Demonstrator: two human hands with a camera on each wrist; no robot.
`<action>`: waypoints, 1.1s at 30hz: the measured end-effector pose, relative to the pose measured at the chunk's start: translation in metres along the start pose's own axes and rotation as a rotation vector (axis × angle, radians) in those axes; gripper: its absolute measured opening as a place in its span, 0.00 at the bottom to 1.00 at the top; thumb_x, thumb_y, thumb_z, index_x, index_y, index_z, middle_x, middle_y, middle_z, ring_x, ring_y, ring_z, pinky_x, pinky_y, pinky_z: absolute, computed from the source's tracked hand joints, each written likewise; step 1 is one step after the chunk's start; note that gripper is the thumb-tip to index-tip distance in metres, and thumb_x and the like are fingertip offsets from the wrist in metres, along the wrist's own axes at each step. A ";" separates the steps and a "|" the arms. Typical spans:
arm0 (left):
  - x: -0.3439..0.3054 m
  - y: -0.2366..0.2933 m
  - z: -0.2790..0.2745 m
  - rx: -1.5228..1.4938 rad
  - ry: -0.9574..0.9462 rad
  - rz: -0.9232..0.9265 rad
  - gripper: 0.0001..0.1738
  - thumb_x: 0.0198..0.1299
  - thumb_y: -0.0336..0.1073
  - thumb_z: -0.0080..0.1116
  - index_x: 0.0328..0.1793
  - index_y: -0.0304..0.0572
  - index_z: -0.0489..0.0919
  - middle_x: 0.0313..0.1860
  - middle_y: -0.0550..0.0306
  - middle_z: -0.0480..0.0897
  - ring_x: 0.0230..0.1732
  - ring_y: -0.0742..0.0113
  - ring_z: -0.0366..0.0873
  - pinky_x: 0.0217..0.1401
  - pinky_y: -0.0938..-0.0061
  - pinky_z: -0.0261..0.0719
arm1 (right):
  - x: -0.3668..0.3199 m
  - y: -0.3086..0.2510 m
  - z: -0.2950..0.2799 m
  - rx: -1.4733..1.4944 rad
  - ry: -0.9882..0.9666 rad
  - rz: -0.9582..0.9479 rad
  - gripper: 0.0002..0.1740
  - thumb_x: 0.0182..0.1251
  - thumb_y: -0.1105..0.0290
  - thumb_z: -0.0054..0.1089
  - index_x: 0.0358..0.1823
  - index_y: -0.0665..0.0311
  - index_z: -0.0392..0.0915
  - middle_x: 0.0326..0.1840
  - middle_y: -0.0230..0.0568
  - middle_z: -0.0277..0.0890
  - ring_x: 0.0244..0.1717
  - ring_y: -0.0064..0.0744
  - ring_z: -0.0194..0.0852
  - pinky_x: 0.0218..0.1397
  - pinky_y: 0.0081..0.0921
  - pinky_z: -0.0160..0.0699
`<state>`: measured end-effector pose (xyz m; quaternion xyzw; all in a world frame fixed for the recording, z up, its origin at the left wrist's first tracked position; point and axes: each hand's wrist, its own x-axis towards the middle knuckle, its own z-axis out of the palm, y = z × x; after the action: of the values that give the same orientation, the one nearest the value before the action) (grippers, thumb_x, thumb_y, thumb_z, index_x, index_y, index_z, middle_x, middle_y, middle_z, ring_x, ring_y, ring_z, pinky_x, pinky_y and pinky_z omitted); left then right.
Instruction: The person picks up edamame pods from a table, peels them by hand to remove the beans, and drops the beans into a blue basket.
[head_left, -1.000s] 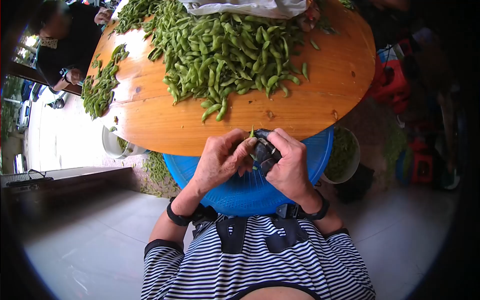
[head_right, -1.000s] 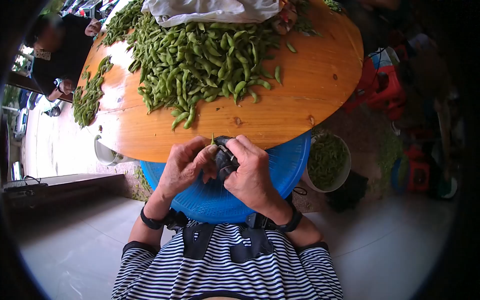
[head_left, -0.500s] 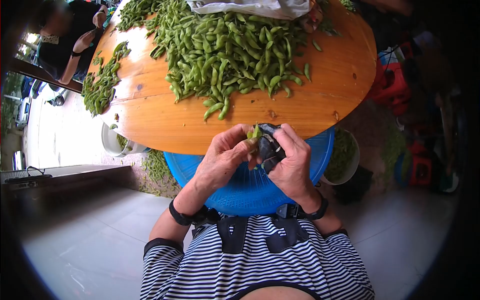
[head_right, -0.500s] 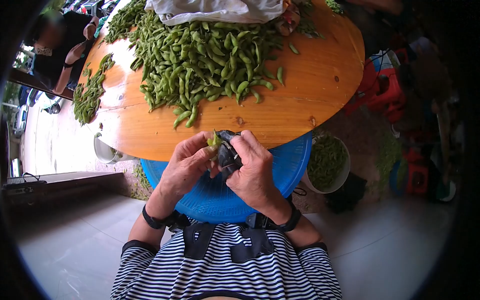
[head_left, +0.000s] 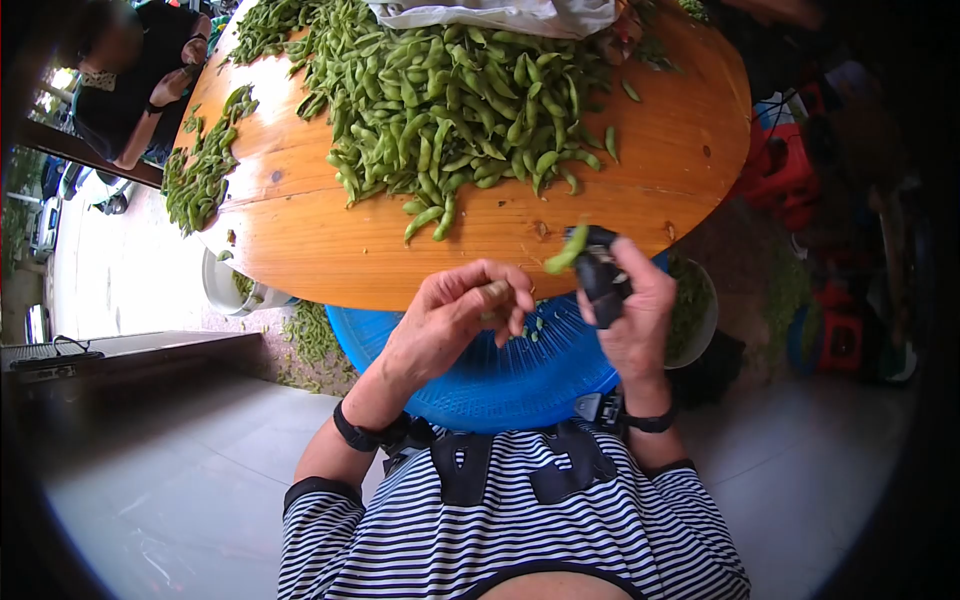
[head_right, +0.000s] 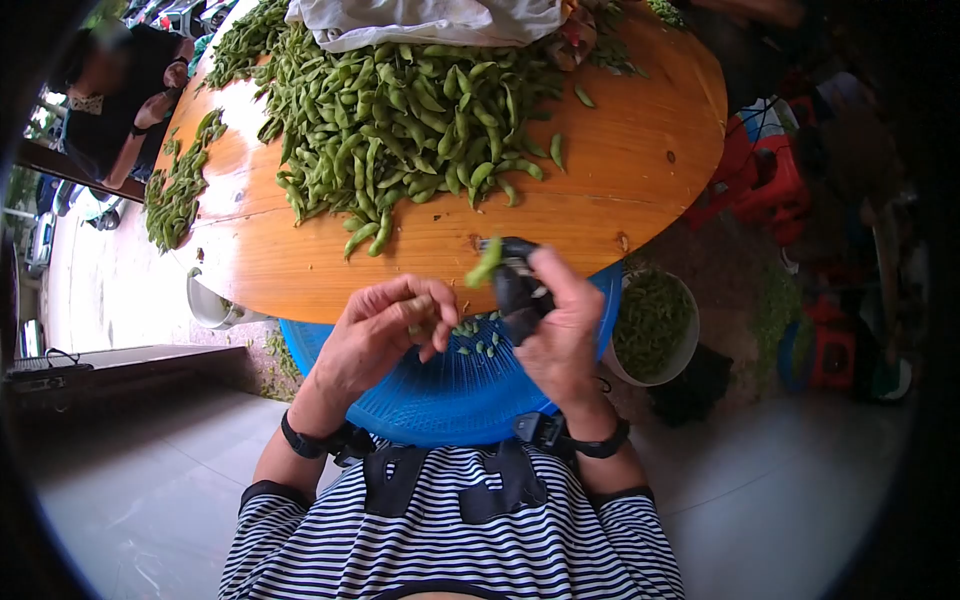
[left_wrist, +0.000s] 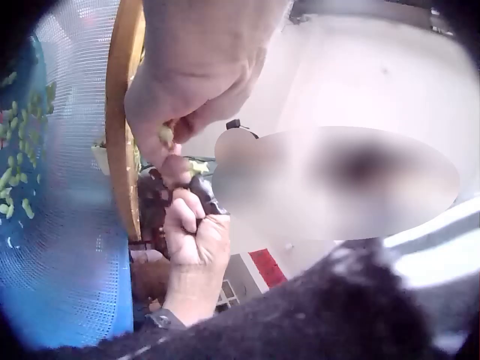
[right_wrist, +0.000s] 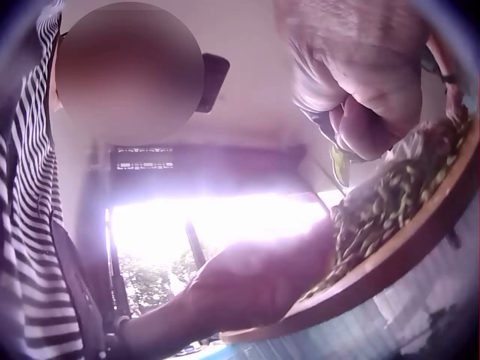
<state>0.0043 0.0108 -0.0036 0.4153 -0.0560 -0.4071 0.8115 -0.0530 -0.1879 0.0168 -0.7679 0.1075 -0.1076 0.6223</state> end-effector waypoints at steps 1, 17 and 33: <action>-0.004 0.002 -0.002 0.142 -0.046 -0.045 0.12 0.71 0.33 0.51 0.53 0.34 0.79 0.43 0.54 0.83 0.37 0.70 0.81 0.39 0.77 0.77 | -0.002 0.000 -0.014 0.042 -0.006 -0.035 0.35 0.61 0.36 0.60 0.36 0.68 0.73 0.28 0.27 0.68 0.29 0.15 0.65 0.29 0.16 0.65; 0.009 0.031 -0.022 1.614 0.563 0.589 0.06 0.55 0.26 0.63 0.39 0.38 0.81 0.30 0.57 0.79 0.29 0.68 0.77 0.32 0.75 0.74 | -0.016 -0.023 -0.089 -0.308 0.053 0.049 0.23 0.50 0.85 0.47 0.50 0.72 0.78 0.35 0.37 0.81 0.38 0.23 0.78 0.43 0.19 0.74; -0.001 -0.005 0.019 0.505 0.286 0.340 0.05 0.61 0.25 0.64 0.40 0.32 0.79 0.34 0.57 0.84 0.28 0.78 0.77 0.30 0.84 0.74 | 0.002 -0.011 0.001 0.459 -0.453 0.357 0.05 0.60 0.80 0.59 0.38 0.71 0.75 0.24 0.26 0.67 0.25 0.11 0.62 0.25 0.15 0.63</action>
<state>-0.0076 -0.0018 0.0049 0.6411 -0.1091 -0.1766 0.7389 -0.0509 -0.1854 0.0276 -0.5816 0.0723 0.1543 0.7954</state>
